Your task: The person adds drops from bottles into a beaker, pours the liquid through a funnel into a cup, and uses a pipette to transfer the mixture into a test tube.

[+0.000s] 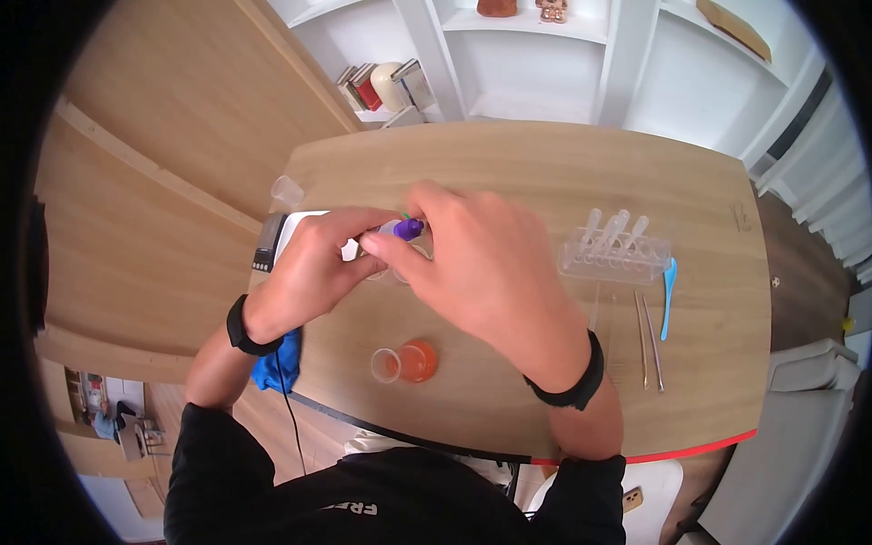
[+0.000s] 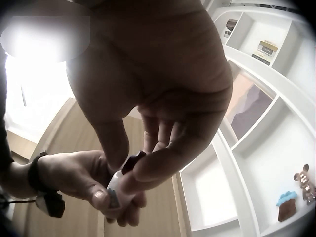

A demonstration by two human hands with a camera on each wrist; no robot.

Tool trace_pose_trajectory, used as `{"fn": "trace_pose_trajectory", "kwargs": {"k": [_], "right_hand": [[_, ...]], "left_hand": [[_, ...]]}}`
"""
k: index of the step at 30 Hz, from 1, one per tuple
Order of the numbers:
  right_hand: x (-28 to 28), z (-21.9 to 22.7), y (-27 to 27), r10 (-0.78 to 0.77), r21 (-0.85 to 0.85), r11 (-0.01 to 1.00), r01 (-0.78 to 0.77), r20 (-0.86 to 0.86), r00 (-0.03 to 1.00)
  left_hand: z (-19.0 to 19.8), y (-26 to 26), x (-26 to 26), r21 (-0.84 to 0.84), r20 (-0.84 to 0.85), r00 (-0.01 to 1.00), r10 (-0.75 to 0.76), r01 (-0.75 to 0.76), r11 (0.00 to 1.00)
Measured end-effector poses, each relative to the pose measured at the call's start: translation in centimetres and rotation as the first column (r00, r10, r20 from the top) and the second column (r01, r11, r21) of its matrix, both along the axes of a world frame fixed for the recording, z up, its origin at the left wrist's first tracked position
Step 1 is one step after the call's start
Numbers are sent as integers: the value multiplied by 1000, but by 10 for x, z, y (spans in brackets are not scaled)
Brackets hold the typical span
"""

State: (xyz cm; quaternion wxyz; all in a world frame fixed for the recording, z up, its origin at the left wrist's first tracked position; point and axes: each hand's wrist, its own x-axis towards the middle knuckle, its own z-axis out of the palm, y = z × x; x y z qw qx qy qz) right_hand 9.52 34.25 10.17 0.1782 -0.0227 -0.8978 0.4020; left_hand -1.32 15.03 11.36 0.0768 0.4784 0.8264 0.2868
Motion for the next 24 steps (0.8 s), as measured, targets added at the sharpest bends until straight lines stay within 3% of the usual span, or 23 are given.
{"fn": "trace_pose_trajectory", "kwargs": {"k": [3,6,9,12,15,18,21,24], "right_hand": [[0,4,1,-5,128,992,-2,58,998],[-3,-13,1,44,73,997,-35,-131,990],[1,0,-2,3,81,997,3,-67,998],[-3,-1,2,37,156,987,-48,76,996],[-4,-13,-2,84,-2,996,-85,-152,985],[1,5,-1,70,54,996,-72,43,997],[-6,-13,-1,145,8,989,-145,-110,983],[-5,-14,-1,165,27,986,-163,-210,964]], "left_hand": [[-1,-1,2,-25,30,1000,4,-3,1000],[-8,-4,-2,-31,34,999,12,-11,999],[-7,-5,-1,0,-18,1000,20,-20,1000],[1,-3,2,-87,32,999,27,-24,996],[-3,-6,0,-86,23,999,43,-41,995],[-1,-7,2,-52,-8,999,32,-32,998],[-10,-9,-2,19,-3,1000,-8,8,1000],[-13,-11,-9,26,115,993,-24,21,999]]}}
